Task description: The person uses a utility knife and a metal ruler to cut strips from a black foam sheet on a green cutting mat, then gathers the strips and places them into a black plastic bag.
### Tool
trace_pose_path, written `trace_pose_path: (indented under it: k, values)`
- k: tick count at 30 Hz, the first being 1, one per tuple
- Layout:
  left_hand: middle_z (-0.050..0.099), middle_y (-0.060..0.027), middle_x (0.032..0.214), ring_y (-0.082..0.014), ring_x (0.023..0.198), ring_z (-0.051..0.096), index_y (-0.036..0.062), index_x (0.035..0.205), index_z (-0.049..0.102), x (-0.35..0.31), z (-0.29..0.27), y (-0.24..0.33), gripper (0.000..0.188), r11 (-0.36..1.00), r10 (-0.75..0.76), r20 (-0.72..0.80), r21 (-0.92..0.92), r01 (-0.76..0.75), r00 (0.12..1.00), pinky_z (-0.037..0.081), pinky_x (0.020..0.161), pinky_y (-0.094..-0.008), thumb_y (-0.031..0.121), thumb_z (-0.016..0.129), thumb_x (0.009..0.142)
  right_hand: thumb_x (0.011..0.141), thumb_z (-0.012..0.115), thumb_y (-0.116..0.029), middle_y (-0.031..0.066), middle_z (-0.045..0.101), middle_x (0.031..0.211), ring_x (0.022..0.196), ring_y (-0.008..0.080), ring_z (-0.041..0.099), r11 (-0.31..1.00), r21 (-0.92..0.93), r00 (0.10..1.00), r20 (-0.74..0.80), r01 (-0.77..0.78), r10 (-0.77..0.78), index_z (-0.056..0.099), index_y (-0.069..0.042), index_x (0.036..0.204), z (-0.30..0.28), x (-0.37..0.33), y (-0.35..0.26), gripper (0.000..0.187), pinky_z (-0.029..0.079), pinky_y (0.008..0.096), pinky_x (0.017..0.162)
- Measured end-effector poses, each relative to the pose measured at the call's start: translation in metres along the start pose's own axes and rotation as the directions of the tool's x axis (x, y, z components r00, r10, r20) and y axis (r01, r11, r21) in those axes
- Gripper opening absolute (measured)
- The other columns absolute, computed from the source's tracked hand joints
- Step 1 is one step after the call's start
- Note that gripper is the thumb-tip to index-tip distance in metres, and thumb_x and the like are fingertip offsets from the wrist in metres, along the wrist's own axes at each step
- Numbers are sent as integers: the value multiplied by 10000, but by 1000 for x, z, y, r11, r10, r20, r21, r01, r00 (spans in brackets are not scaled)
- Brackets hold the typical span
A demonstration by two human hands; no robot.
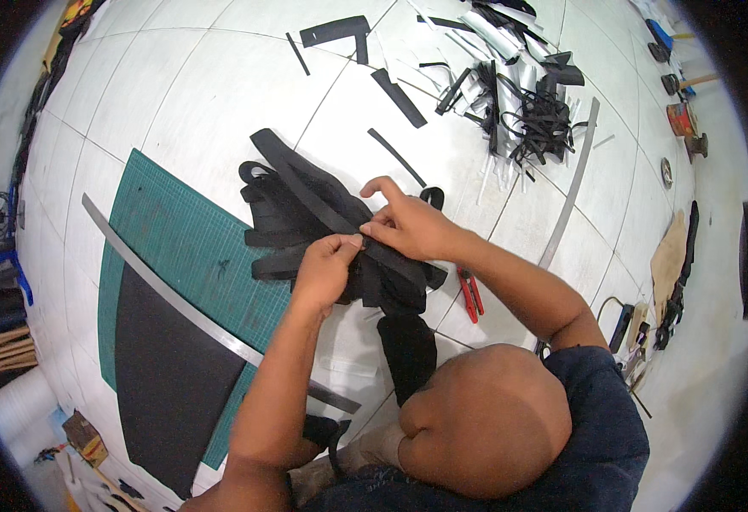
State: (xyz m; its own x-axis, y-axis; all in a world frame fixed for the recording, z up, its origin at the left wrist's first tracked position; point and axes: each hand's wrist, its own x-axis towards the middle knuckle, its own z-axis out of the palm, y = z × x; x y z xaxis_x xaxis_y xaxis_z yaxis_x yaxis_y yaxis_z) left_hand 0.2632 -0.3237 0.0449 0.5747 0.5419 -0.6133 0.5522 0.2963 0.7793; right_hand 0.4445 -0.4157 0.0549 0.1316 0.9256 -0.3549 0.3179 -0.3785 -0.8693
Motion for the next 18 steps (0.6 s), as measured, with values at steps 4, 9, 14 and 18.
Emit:
trace_pose_path:
  k: [4,9,14,18]
  values:
    - [677,-39,866,-119,768,614,6,1021,683,5,-19,2,275,916,-242,184,-280,287,953,479,685,-271,273,628,980,891,699,-186,204,651,1159,908,321,708,975,220,999,-52,15,-3,447,-30,1245,18,-14,5,461,545,396,790]
    - [674,-27,860,-87,749,600,2,1006,683,0,-5,1,245,862,-179,208,-439,256,961,480,676,-238,240,626,984,844,761,-232,112,658,1170,1031,289,648,970,-46,965,-96,241,-244,649,-40,1154,26,-12,18,381,532,380,828]
    - [674,-24,880,-100,797,587,27,975,696,-4,0,-11,216,995,45,4,-93,-44,999,468,747,-266,232,630,985,846,725,-194,100,670,1143,978,316,655,908,-280,923,-140,311,-359,729,-54,929,20,-10,11,163,518,420,826]
    - [678,-35,856,-104,796,594,11,977,699,-7,3,-11,241,985,128,-29,119,-123,991,476,744,-274,241,630,986,856,681,-210,152,667,1066,931,346,654,948,-225,974,4,223,-228,696,-36,938,1,-2,-1,193,514,436,825]
